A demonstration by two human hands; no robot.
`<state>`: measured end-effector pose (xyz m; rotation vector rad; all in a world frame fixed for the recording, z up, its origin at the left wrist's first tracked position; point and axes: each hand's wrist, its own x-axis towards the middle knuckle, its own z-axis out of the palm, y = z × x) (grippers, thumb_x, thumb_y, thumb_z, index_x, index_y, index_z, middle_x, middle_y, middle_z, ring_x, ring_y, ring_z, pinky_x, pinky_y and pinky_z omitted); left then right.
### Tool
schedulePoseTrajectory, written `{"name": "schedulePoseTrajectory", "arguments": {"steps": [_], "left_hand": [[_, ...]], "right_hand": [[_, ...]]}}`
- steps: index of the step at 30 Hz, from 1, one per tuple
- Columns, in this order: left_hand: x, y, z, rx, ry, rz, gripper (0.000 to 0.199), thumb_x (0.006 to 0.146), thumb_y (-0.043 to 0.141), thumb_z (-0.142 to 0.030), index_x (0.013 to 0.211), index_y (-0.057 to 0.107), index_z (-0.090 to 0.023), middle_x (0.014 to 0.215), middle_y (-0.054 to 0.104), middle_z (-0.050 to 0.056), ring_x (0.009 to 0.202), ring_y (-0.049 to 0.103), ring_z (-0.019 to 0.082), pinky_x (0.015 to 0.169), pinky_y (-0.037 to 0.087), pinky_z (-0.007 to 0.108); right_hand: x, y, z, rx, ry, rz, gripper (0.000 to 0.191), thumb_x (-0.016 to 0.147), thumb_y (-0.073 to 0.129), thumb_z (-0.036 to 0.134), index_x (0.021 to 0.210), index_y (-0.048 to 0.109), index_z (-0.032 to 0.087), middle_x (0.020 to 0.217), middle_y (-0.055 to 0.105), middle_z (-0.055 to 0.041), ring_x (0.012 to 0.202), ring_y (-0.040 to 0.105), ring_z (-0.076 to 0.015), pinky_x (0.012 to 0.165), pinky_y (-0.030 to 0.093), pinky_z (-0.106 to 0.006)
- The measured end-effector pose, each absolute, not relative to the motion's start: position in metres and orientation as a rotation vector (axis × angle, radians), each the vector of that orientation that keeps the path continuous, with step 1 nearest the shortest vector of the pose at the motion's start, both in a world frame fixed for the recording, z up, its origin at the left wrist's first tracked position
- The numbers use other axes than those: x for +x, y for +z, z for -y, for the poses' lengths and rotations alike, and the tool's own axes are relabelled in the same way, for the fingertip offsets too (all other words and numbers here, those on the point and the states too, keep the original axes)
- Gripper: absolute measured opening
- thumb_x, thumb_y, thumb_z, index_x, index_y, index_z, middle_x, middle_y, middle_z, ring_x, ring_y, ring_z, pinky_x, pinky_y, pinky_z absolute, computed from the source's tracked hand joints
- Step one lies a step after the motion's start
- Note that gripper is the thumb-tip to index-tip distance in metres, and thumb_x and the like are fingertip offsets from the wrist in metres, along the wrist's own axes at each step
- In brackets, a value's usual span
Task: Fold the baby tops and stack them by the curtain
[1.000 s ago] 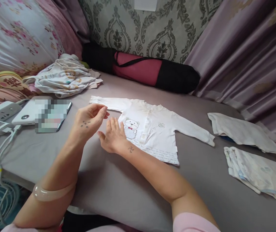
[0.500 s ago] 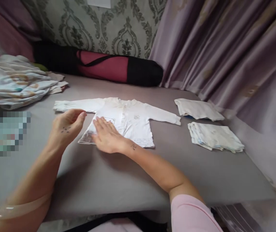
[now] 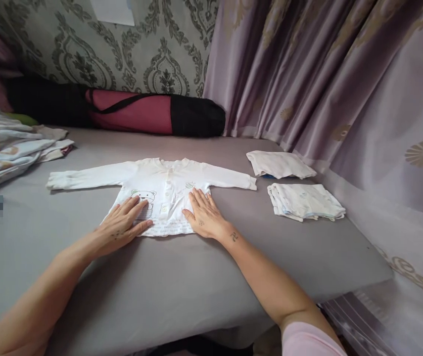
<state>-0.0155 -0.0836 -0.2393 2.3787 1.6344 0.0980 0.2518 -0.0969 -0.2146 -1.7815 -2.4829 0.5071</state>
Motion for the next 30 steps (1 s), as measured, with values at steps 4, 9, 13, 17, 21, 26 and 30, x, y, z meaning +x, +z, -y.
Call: {"name": "schedulePoseTrajectory", "arguments": {"steps": [4,9,13,17,21,26,30], "left_hand": [[-0.021,-0.238,0.082,2.407,0.126,-1.744,0.072,0.095,0.027,-0.059,0.151,0.035,-0.014,0.16,0.028,0.017,0.15,0.019,0.032,0.119,0.019,0.052],[-0.023,-0.239,0.08,2.381,0.0,-1.761,0.078,0.092,0.029,-0.062,0.151,0.036,-0.011,0.161,0.026,0.019,0.15,0.018,0.035,0.118,0.02,0.052],[-0.023,-0.24,0.08,2.427,0.042,-1.76,0.073,0.092,0.029,-0.057,0.149,0.039,-0.013,0.158,0.032,0.019,0.148,0.023,0.035,0.116,0.023,0.053],[-0.027,-0.237,0.078,2.479,0.175,-1.756,0.059,0.094,0.029,-0.05,0.139,0.052,-0.02,0.15,0.046,0.016,0.142,0.035,0.036,0.111,0.029,0.057],[-0.032,-0.232,0.074,2.488,0.386,-1.709,0.05,0.094,0.03,-0.05,0.117,0.064,-0.023,0.134,0.06,0.013,0.122,0.057,0.035,0.101,0.043,0.051],[-0.029,-0.234,0.073,2.525,0.519,-1.698,0.048,0.095,0.029,-0.05,0.123,0.059,-0.024,0.138,0.057,0.012,0.135,0.046,0.031,0.109,0.038,0.049],[-0.02,-0.239,0.074,2.475,0.31,-1.751,0.055,0.096,0.023,-0.048,0.135,0.053,-0.023,0.148,0.049,0.013,0.144,0.035,0.03,0.115,0.028,0.055]], "right_hand": [[0.262,-0.212,0.099,-1.867,0.466,2.371,0.075,0.101,0.012,0.055,0.158,0.012,0.005,0.165,0.001,-0.0119,0.152,-0.003,-0.0209,0.124,0.003,-0.043],[0.268,-0.217,0.101,-1.923,0.559,2.345,0.077,0.101,0.017,0.055,0.157,0.013,0.003,0.165,0.0,-0.0132,0.152,-0.002,-0.0228,0.123,0.003,-0.043],[0.267,-0.217,0.102,-1.906,0.589,2.319,0.077,0.101,0.018,0.055,0.157,0.014,0.003,0.165,0.001,-0.0129,0.152,-0.003,-0.0226,0.123,0.002,-0.043],[0.27,-0.215,0.102,-1.866,0.612,2.3,0.074,0.101,0.02,0.055,0.157,0.018,0.006,0.165,0.004,-0.0127,0.152,-0.001,-0.0226,0.123,0.003,-0.044],[0.277,-0.215,0.099,-1.782,0.534,2.306,0.061,0.101,0.031,0.046,0.152,0.037,0.013,0.163,0.02,-0.0125,0.152,0.013,-0.0237,0.122,0.014,-0.044],[0.299,-0.215,0.081,-1.644,0.45,2.082,0.038,0.097,0.04,0.033,0.121,0.068,0.021,0.134,0.063,-0.0055,0.123,0.057,-0.0194,0.103,0.041,-0.029],[0.33,-0.208,0.064,-1.86,0.276,1.828,0.041,0.098,0.035,0.032,0.105,0.073,0.018,0.099,0.075,-0.0062,0.092,0.068,-0.0205,0.081,0.047,-0.027]]}}
